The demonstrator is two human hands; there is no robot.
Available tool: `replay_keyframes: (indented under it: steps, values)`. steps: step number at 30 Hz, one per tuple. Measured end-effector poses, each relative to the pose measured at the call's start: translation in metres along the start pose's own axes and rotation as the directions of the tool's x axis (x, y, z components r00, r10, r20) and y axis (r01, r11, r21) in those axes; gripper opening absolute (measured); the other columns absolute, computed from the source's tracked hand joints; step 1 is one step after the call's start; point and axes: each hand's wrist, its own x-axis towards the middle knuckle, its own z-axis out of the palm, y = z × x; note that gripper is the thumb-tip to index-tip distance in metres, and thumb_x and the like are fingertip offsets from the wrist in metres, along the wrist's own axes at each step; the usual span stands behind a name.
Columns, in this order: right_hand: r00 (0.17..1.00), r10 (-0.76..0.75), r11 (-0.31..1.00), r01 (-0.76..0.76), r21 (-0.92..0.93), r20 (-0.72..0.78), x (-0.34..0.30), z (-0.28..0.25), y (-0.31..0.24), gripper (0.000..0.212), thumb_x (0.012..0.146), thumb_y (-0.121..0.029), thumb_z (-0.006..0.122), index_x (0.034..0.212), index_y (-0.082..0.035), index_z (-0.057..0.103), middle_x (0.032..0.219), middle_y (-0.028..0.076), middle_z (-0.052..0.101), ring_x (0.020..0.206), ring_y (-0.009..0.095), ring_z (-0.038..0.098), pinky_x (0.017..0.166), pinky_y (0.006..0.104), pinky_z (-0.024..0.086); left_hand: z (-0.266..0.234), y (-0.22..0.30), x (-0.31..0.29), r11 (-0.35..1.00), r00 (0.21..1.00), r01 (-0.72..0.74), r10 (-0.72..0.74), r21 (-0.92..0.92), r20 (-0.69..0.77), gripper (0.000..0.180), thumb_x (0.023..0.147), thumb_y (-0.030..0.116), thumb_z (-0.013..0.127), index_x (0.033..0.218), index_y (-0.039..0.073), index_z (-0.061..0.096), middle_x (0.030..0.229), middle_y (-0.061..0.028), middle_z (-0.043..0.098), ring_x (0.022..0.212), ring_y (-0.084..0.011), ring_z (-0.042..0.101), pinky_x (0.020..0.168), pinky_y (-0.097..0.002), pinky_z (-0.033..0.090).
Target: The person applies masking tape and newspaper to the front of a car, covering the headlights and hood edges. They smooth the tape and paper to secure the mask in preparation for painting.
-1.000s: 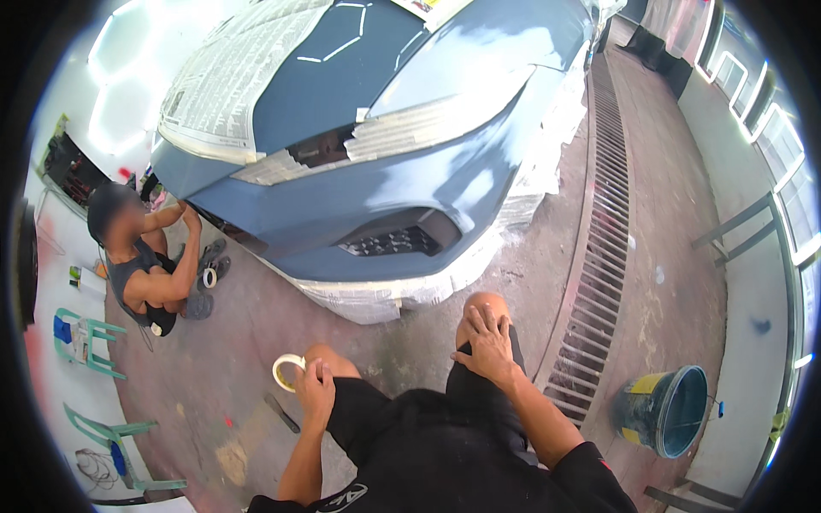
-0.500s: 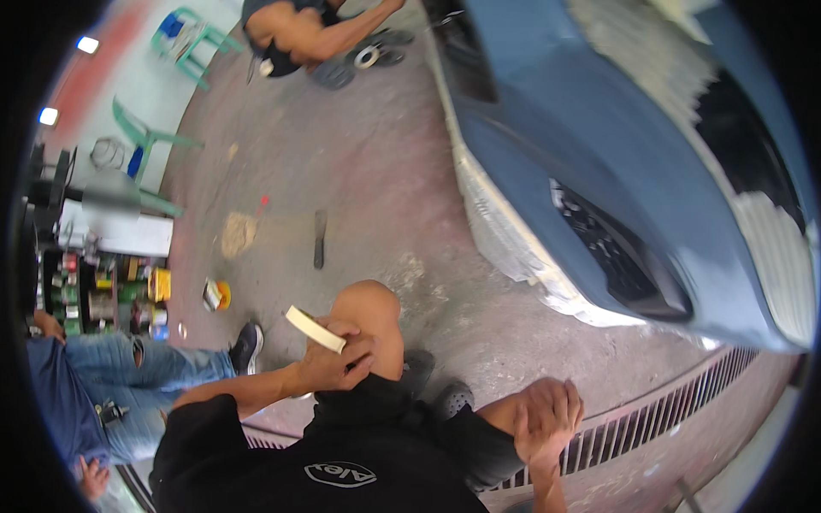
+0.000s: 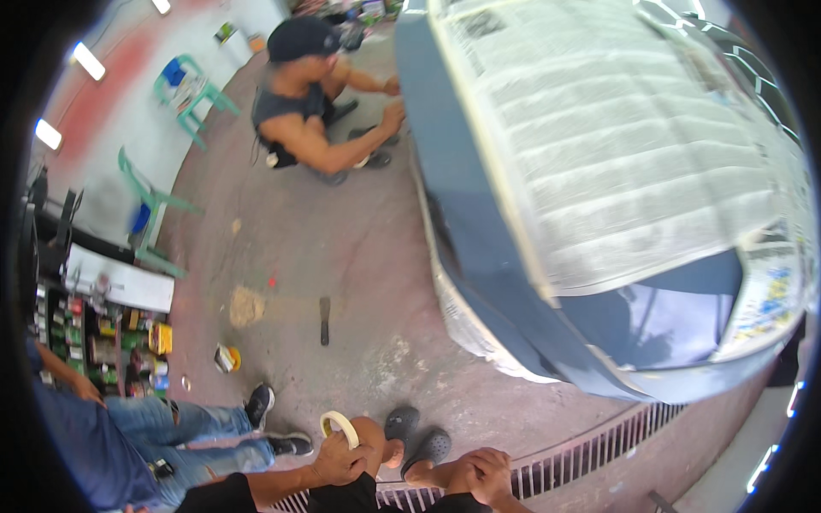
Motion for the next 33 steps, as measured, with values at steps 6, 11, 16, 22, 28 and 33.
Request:
replay_keyframes:
  steps: [6,11,16,22,28,33]
  values:
    - [0.871,0.419,0.853,-0.282,-0.438,0.255,-0.009,0.027,-0.067,0.037,0.093,-0.039,0.068,0.109,-0.010,0.083,0.124,0.015,0.079,0.129,0.031,0.069,0.111,0.0533,0.051,-0.016,0.072,0.021,0.960,0.938,0.279,-0.268,-0.018,0.220,0.027,0.089,0.023,0.071,0.110,0.009,0.079,0.109,-0.0274,0.072,0.106,-0.0458,0.069,0.085,-0.0590,0.054]
    - [0.719,0.274,0.928,-0.373,0.021,0.639,0.017,-0.019,-0.158,0.043,0.103,-0.039,0.065,0.123,-0.005,0.079,0.123,0.021,0.080,0.117,0.037,0.076,0.102,0.0490,0.058,0.026,0.117,0.001,0.962,0.886,-0.074,-0.057,0.263,0.460,0.029,0.090,0.027,0.067,0.110,0.016,0.085,0.109,-0.0230,0.079,0.101,-0.0436,0.075,0.089,-0.0636,0.056]
    - [0.960,0.172,0.943,-0.225,0.245,0.219,0.018,-0.100,-0.183,0.037,0.107,-0.033,0.063,0.123,-0.004,0.079,0.110,0.025,0.079,0.106,0.041,0.078,0.094,0.0467,0.060,0.022,0.161,0.006,0.986,0.900,0.082,-0.135,0.143,0.414,0.035,0.089,0.026,0.065,0.116,0.018,0.086,0.101,-0.0205,0.081,0.097,-0.0465,0.077,0.092,-0.0607,0.058]
    - [0.901,0.333,0.927,-0.367,0.081,0.277,-0.045,-0.195,-0.043,0.042,0.104,-0.036,0.063,0.112,0.002,0.080,0.099,0.023,0.082,0.097,0.036,0.080,0.085,0.0479,0.061,-0.032,0.250,-0.006,0.739,0.733,0.671,-0.651,-0.055,0.200,0.031,0.105,0.018,0.054,0.119,0.011,0.080,0.114,-0.0256,0.077,0.114,-0.0457,0.073,0.101,-0.0566,0.057]
    - [0.798,0.365,0.891,-0.149,-0.429,0.480,-0.166,-0.306,0.091,0.041,0.096,-0.037,0.060,0.098,0.000,0.078,0.102,0.029,0.078,0.100,0.049,0.075,0.089,0.0555,0.059,0.021,0.307,-0.111,0.476,0.522,0.803,-0.852,-0.359,0.036,0.030,0.108,0.022,0.057,0.124,0.011,0.080,0.118,-0.0271,0.078,0.118,-0.0452,0.073,0.103,-0.0516,0.056]
    - [0.763,0.496,0.859,-0.363,-0.362,0.414,-0.227,-0.335,0.120,0.042,0.095,-0.040,0.060,0.094,-0.002,0.079,0.102,0.028,0.078,0.097,0.048,0.076,0.087,0.0541,0.059,0.097,0.314,-0.216,0.351,0.435,0.835,-0.892,-0.424,0.118,0.033,0.106,0.025,0.060,0.125,0.007,0.080,0.117,-0.0266,0.079,0.116,-0.0435,0.075,0.097,-0.0483,0.057]
